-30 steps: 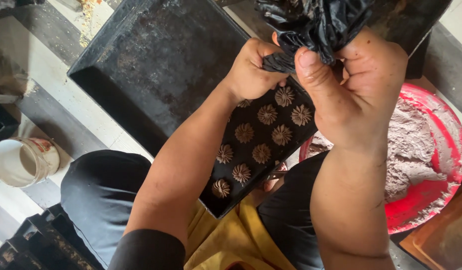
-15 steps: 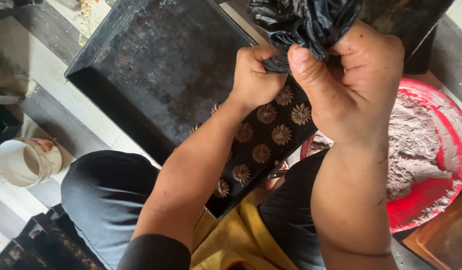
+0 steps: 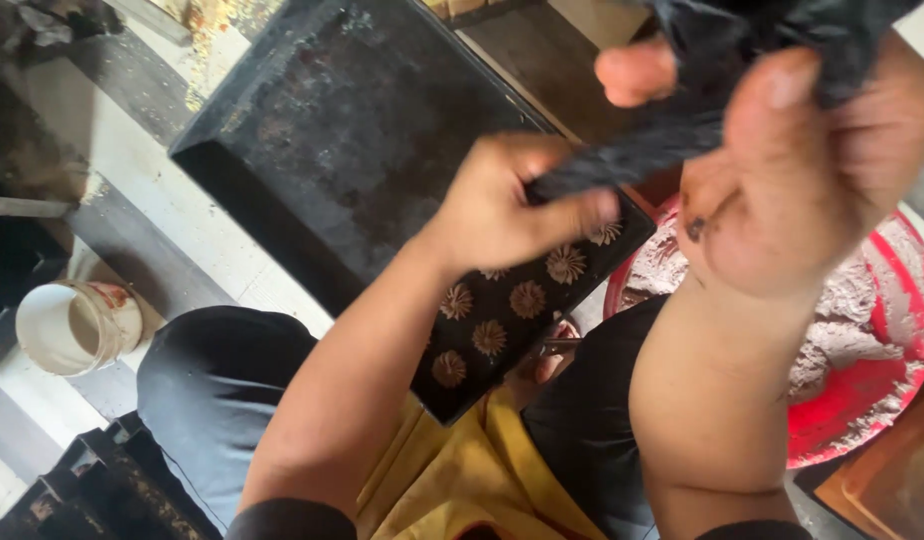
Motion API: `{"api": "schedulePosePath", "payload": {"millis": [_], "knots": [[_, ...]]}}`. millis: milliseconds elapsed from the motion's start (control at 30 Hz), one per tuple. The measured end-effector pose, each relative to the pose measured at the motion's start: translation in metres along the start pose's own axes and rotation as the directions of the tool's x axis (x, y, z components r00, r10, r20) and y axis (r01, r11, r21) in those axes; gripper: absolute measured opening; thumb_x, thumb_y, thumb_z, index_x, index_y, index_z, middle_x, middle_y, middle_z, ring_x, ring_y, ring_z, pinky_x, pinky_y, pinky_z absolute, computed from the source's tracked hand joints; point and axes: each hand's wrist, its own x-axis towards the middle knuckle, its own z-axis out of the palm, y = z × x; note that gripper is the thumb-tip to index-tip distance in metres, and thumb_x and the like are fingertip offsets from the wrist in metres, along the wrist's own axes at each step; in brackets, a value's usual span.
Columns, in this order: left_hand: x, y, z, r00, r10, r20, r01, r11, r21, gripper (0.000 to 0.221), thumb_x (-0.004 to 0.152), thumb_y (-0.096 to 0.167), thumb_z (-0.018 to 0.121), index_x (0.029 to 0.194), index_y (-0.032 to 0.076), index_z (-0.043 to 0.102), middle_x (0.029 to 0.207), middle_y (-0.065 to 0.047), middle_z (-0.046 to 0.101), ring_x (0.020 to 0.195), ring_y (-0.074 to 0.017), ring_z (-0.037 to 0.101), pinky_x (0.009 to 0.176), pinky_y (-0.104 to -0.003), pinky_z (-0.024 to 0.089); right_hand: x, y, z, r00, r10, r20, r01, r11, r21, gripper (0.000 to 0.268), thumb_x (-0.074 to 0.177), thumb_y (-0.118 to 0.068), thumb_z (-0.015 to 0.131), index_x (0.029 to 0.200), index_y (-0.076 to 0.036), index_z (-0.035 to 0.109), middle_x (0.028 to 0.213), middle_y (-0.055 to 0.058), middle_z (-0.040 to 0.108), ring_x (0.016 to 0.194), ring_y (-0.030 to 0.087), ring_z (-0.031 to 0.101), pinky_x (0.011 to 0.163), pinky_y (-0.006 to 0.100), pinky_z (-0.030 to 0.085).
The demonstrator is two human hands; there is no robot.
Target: The person is piping dough into small flower shapes onto a baking tray and refilling the piping bag with chocolate-colored dough.
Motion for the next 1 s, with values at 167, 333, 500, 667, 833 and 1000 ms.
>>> {"api": "schedulePosePath", "payload": {"millis": [167,333,500,667,833,1000], "knots": [[-0.044,0.056,-0.009,0.959,0.271,0.089,-0.283,0.865,0.415,0.065,0.077,0.023,0.088,0.129,-0.005,0.062,0.13,-0.022,0.064,0.123,-0.0427,0.06,0.101,-0.05,0.048,-0.02,-0.011,-0.033,0.995,-0.023,0.1,0.008,0.989,0.15,0.046,0.113,-0.04,0.056,0.108,0.005,0.065,0.086,0.022,0.069,0.05,0.016,0.053,0.05,0.028,0.039],[-0.094,0.093,-0.027,0.96,0.279,-0.002,-0.229,0.791,0.568,0.042,0.09,0.018,0.076,0.128,0.004,0.066,0.135,-0.018,0.066,0.12,-0.0351,0.069,0.105,-0.041,0.056,-0.056,-0.056,-0.027,1.0,-0.01,0.018,0.008,0.991,0.13,0.045,0.115,-0.042,0.058,0.108,0.003,0.063,0.089,0.017,0.065,0.056,0.017,0.051,0.053,0.029,0.037],[-0.127,0.174,-0.017,0.857,-0.241,-0.456,0.277,0.961,0.013,0.026,0.103,0.028,0.061,0.101,0.005,0.073,0.063,-0.006,0.062,0.049,-0.0108,0.058,0.048,-0.031,0.047,-0.105,-0.101,-0.012,0.984,0.027,-0.174,-0.017,0.998,0.061,0.042,0.116,-0.041,0.062,0.124,0.001,0.058,0.105,0.01,0.065,0.073,0.018,0.055,0.055,0.029,0.037],[-0.16,0.159,0.025,0.922,0.137,-0.361,-0.138,0.99,0.023,0.046,0.112,0.031,0.058,0.078,0.003,0.069,0.07,-0.002,0.067,0.066,-0.0094,0.061,0.063,-0.027,0.049,-0.168,-0.113,-0.018,0.982,0.073,-0.172,-0.036,0.977,0.21,0.041,0.112,-0.037,0.063,0.133,-0.001,0.061,0.111,0.009,0.069,0.078,0.014,0.061,0.055,0.026,0.042],[-0.167,0.138,0.088,0.953,0.293,-0.078,-0.303,0.905,-0.297,0.026,0.107,0.024,0.063,0.103,0.0,0.074,0.102,-0.007,0.073,0.101,-0.0117,0.066,0.093,-0.026,0.051,-0.233,-0.13,-0.038,0.929,0.164,-0.33,-0.109,0.978,0.18,0.04,0.108,-0.028,0.062,0.131,0.004,0.063,0.115,0.013,0.073,0.078,0.015,0.062,0.056,0.025,0.041],[-0.177,0.152,0.157,0.979,0.142,0.148,-0.021,0.785,-0.62,0.022,0.103,0.017,0.07,0.114,-0.001,0.07,0.11,-0.004,0.072,0.105,-0.011,0.065,0.096,-0.027,0.052,-0.289,-0.137,-0.058,0.969,0.233,-0.076,-0.138,0.773,0.619,0.029,0.112,-0.013,0.051,0.126,0.01,0.061,0.103,0.017,0.071,0.082,0.022,0.067,0.064,0.032,0.052]]}}
